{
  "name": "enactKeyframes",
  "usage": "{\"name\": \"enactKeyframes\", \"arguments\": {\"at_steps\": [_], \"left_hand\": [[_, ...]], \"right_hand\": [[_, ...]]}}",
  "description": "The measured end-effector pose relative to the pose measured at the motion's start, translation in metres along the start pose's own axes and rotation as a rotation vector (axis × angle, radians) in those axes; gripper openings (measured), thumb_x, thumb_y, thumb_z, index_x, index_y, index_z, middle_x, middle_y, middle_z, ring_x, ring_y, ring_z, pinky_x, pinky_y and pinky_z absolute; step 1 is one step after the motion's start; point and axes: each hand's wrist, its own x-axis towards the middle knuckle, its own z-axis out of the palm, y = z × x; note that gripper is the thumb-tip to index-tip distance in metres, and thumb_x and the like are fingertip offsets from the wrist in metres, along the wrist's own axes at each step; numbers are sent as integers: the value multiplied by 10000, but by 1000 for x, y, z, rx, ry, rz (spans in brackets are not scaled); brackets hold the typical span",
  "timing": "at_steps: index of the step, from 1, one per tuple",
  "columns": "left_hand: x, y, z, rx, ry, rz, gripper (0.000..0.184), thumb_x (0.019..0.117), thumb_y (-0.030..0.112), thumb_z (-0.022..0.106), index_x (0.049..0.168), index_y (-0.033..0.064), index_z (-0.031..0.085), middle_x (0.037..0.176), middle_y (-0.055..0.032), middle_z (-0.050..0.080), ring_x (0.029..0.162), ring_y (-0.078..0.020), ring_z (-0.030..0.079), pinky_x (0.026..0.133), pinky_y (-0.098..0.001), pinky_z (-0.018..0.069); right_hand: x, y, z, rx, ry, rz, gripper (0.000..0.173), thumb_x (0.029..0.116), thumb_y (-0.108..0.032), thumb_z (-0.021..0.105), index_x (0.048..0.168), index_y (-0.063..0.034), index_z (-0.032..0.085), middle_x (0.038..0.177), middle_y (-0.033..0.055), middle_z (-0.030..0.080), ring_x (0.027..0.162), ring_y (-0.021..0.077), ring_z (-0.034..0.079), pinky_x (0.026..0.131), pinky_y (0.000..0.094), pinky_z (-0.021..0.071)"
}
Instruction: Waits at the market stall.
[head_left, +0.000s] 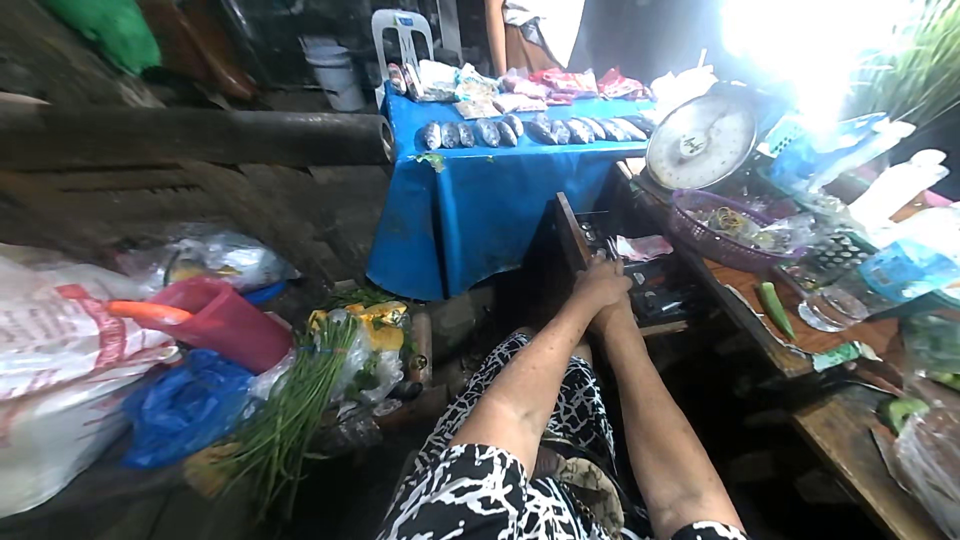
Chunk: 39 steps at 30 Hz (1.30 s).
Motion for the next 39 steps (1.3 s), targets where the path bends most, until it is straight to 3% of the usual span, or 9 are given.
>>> {"name": "enactKeyframes", "arguments": {"at_steps": [1,6,12,17,25,30,36,38,39], "left_hand": [[0,0,0,3,-5,-5,543,1000,383,594,1503,185,536,1645,-90,353,1448,-355,415,1089,-638,410],[-3,1,-2,-4,-2,4,530,1002,373,593,1491,172,550,1636,-93,369,1454,-348,411,1098,-637,403],[-2,1,-1,-6,2,11,510,990,373,607,1450,151,588,1623,-106,387,1434,-361,431,1084,-649,406],[-1,0,-1,2,-3,17,536,993,370,604,1482,156,556,1630,-85,377,1451,-342,414,1105,-635,394],[0,0,0,16,-5,11,538,997,376,591,1489,160,551,1645,-87,356,1458,-346,406,1103,-636,399],[-1,0,0,6,1,14,539,997,379,594,1489,162,551,1642,-84,362,1453,-345,413,1104,-633,396],[-1,0,0,-9,6,0,537,992,382,602,1491,189,551,1640,-79,365,1438,-350,431,1084,-634,418],[-1,-1,0,-15,13,7,541,990,369,607,1492,176,551,1633,-90,374,1420,-370,443,1069,-645,425],[-1,-1,1,-15,19,11,546,987,370,609,1493,175,550,1623,-96,388,1410,-375,454,1060,-647,432]], "right_hand": [[3,-5,-10,-26,-147,50,600,947,-426,653,1362,6,608,1433,226,566,1400,350,477,1172,491,374],[-15,-40,-54,35,-238,155,515,1008,-374,603,1369,-7,611,1440,182,581,1397,290,494,1183,421,371],[-4,-20,-27,112,-206,173,510,991,-353,621,1355,4,614,1411,161,606,1361,258,526,1156,382,408],[-6,-22,-31,-192,-249,62,575,972,-357,634,1400,22,570,1472,259,521,1429,398,434,1176,558,341],[-8,-21,-31,-241,-237,-6,552,986,-378,609,1379,9,597,1446,272,542,1403,426,459,1143,608,360],[-14,-38,-49,33,-248,157,515,972,-340,660,1361,-5,615,1423,166,598,1389,275,500,1172,416,384],[-1,8,19,-44,255,-110,519,897,-460,649,1123,-2,741,1146,192,726,1155,306,662,1026,417,514],[-3,-23,-32,-86,-258,108,579,993,-415,602,1419,-23,569,1480,182,541,1430,303,450,1189,473,357],[0,-14,-17,-10,-138,104,558,959,-428,635,1349,-28,629,1404,174,606,1367,291,519,1154,452,408]]}}
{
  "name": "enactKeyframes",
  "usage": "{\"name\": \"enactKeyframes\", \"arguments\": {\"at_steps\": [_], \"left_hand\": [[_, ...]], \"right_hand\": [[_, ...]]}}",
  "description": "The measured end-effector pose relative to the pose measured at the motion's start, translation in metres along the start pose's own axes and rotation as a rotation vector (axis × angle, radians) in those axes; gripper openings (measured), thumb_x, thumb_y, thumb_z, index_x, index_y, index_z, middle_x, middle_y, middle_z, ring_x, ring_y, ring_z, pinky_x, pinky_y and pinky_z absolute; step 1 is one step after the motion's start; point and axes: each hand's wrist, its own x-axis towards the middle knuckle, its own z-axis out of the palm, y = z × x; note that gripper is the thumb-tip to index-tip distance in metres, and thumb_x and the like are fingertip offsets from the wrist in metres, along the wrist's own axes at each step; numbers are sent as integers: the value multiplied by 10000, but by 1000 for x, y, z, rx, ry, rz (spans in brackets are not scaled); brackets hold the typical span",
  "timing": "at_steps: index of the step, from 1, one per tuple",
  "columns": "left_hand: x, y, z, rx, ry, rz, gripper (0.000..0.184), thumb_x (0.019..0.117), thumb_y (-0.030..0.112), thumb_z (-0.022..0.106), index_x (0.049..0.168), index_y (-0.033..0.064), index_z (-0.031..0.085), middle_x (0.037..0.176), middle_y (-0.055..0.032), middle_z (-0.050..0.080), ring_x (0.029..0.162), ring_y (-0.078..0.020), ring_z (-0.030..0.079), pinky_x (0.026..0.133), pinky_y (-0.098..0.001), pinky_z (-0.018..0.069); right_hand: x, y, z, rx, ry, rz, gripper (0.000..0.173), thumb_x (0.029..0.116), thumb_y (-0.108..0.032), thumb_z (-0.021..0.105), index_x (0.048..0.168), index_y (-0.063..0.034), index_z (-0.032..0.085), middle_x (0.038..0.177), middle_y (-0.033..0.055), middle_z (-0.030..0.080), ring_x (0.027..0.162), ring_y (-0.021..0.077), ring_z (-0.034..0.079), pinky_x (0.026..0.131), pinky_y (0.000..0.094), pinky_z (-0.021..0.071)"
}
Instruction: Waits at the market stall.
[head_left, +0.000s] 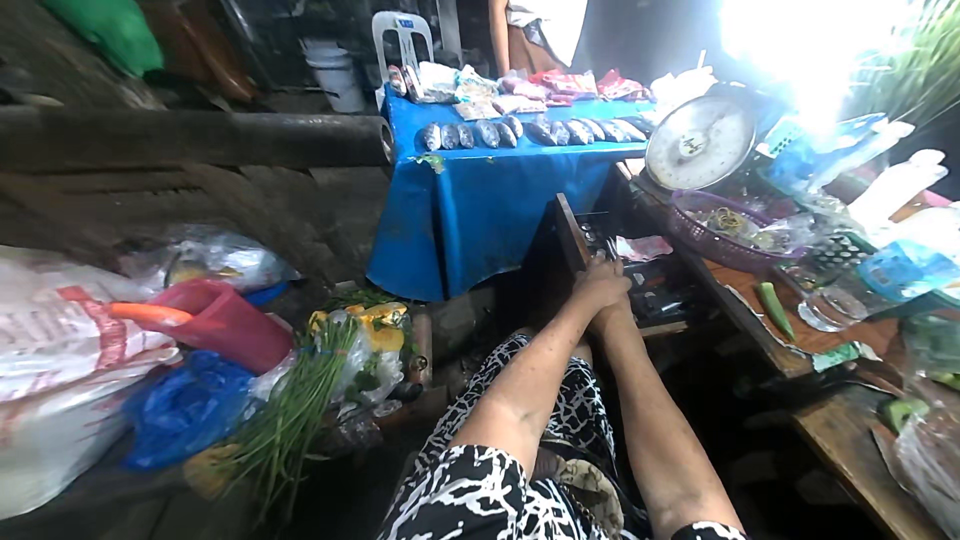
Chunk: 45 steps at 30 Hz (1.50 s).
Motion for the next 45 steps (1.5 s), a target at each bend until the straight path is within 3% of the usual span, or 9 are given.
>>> {"name": "enactKeyframes", "arguments": {"at_steps": [2,8,11,26,30,34,38,41,45], "left_hand": [[1,0,0,-4,-2,-8,550,982,376,614,1495,186,550,1623,-95,386,1405,-380,455,1056,-652,432],[0,1,-1,4,-11,-5,539,992,378,597,1494,189,548,1617,-102,394,1417,-368,447,1061,-645,431],[0,1,-1,1,-8,-7,524,993,378,600,1477,181,566,1612,-107,400,1408,-373,456,1056,-646,435],[2,0,-1,-1,-22,-18,496,984,384,602,1427,161,610,1634,-72,374,1433,-351,433,1076,-643,420],[1,0,0,-28,-9,-9,496,981,370,614,1434,170,608,1642,-62,361,1419,-343,452,1078,-639,425],[3,-1,0,-26,-22,-17,485,982,369,610,1420,162,614,1644,-71,357,1436,-347,432,1082,-643,419],[5,-3,1,-36,-9,-9,453,974,379,607,1355,139,657,1635,-73,370,1411,-346,461,1069,-638,437],[3,-2,-1,-51,-28,-20,447,984,386,599,1351,139,659,1642,-73,359,1428,-341,444,1086,-632,420],[2,0,-2,-33,-39,-12,460,1001,375,571,1383,127,635,1615,-101,394,1428,-341,442,1093,-629,412]], "right_hand": [[28,35,61,136,498,-190,524,837,-483,705,1086,-23,742,1107,176,725,1108,288,671,971,415,547],[-21,-23,-45,3,-150,49,556,966,-329,680,1403,0,575,1482,181,545,1417,294,469,1192,432,354],[0,17,30,17,491,-233,559,839,-501,672,1086,-7,754,1108,195,734,1106,302,679,1004,390,522],[-49,-54,-87,-48,-245,69,524,1001,-345,632,1391,2,586,1480,201,542,1428,310,459,1198,446,340],[-22,-12,-23,-166,-51,-110,538,961,-340,647,1345,35,612,1415,286,559,1380,433,480,1141,614,358],[-41,-50,-79,-84,-316,105,537,1031,-318,593,1474,-26,513,1558,158,474,1478,281,397,1219,431,301],[-8,2,10,172,224,-19,479,914,-397,682,1215,-25,705,1234,163,698,1223,270,625,1058,413,506],[-42,-40,-73,28,-237,92,544,1022,-320,606,1456,-3,520,1529,183,497,1456,293,425,1209,433,321],[-67,-43,-80,26,-31,-40,481,970,-304,659,1309,37,636,1365,243,618,1314,355,568,1141,473,417]]}}
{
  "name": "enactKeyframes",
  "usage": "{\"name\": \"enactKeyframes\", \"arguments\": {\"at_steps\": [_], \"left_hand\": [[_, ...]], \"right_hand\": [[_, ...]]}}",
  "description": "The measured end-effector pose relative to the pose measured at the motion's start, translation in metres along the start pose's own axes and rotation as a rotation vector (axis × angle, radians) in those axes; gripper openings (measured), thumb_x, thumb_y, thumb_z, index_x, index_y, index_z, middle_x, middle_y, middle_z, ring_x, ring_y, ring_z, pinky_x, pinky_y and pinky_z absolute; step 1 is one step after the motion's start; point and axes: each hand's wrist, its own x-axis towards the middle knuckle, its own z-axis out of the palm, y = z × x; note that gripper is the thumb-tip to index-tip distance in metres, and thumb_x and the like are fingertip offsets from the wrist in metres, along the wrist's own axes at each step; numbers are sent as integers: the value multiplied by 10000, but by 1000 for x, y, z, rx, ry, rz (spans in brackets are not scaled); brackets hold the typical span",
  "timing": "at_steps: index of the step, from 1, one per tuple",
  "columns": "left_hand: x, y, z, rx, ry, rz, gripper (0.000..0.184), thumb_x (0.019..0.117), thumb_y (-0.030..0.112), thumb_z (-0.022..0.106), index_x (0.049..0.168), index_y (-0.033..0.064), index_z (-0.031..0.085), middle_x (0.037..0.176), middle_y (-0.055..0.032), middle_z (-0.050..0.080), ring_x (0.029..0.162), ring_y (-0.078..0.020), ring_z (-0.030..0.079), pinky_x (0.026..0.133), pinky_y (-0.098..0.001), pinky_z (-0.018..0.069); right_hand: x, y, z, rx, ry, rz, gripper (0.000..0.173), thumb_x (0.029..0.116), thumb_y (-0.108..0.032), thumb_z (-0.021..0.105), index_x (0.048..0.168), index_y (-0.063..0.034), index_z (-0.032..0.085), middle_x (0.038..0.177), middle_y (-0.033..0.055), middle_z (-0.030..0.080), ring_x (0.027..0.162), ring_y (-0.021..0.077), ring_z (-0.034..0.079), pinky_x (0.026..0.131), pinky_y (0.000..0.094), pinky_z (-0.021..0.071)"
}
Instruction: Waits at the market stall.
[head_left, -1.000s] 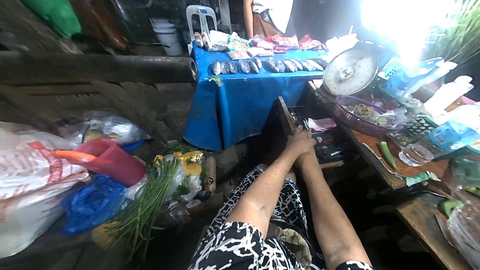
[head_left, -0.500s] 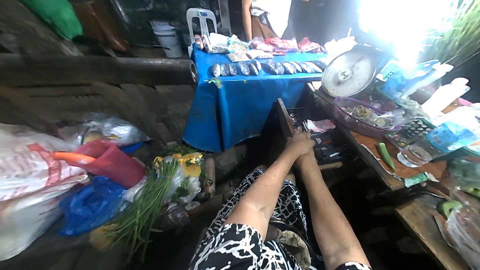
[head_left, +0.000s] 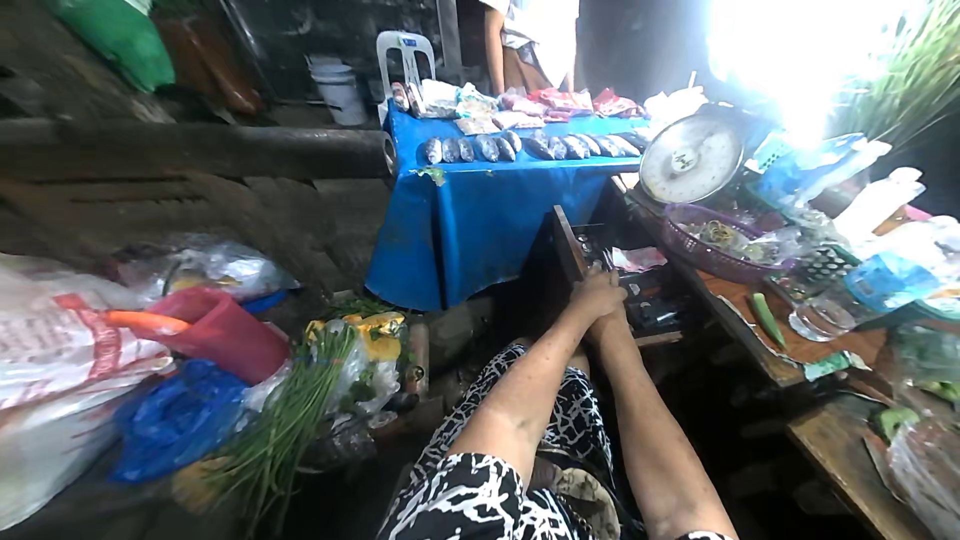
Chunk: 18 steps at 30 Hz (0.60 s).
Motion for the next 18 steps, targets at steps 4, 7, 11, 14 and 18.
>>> {"name": "enactKeyframes", "arguments": {"at_steps": [4,7,11,14,18], "left_hand": [[1,0,-1,1,-7,-8,461,999,369,572,1381,118,631,1601,-114,407,1416,-346,452,1091,-628,413],[0,0,-1,5,-6,-7,462,1001,375,569,1383,122,632,1609,-102,398,1410,-341,460,1089,-626,416],[-1,1,-1,-1,-5,-12,466,997,372,575,1393,132,627,1608,-91,402,1410,-332,462,1088,-618,422],[-2,-1,0,-37,8,-7,467,984,370,589,1374,118,641,1622,-93,389,1426,-348,441,1098,-625,411],[-2,0,-1,-38,7,-5,451,986,368,590,1352,111,651,1626,-93,379,1426,-336,446,1102,-613,412]], "right_hand": [[-5,-31,-33,-66,-254,132,516,992,-291,651,1380,43,581,1474,218,543,1415,316,471,1198,426,334],[3,-22,-22,-42,-218,123,529,990,-314,653,1384,33,582,1469,217,547,1408,321,479,1195,440,343],[23,13,17,-41,-121,80,527,1007,-337,605,1403,10,574,1476,224,540,1407,360,483,1189,484,358],[31,16,24,51,-101,105,559,947,-357,687,1349,25,612,1423,222,581,1368,336,517,1167,463,386],[26,10,16,12,-137,93,542,964,-336,662,1382,3,597,1457,205,565,1392,326,504,1178,467,375]]}}
